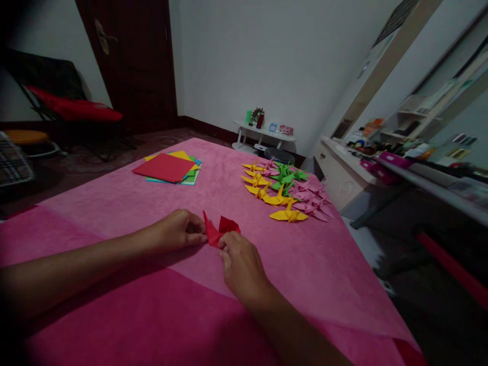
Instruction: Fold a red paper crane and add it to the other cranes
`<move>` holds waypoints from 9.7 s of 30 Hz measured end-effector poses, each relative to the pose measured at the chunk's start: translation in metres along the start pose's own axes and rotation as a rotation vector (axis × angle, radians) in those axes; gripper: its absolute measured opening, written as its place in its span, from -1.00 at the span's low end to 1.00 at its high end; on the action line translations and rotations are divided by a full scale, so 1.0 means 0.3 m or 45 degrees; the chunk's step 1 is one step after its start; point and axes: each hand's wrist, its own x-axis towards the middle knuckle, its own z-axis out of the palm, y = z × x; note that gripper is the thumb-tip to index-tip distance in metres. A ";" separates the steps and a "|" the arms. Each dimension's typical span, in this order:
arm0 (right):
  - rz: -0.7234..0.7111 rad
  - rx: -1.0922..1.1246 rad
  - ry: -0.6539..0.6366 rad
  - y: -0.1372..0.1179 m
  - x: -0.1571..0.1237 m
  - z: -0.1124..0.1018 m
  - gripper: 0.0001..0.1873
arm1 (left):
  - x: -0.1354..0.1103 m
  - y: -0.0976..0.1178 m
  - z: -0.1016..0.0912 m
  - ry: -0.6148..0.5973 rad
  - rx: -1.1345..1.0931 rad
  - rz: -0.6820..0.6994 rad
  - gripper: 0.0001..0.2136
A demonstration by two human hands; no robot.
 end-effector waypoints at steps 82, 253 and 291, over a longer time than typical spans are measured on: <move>0.298 1.503 0.491 0.103 0.016 -0.099 -0.89 | 0.037 0.216 0.079 -0.085 -0.200 0.297 -0.75; 0.361 1.367 0.297 0.153 0.272 -0.004 -0.51 | 0.329 0.003 0.025 0.989 -0.728 0.267 -0.85; 0.076 0.511 0.837 0.173 0.276 -0.016 -0.85 | 0.304 0.047 0.079 0.479 -1.601 -0.166 -0.79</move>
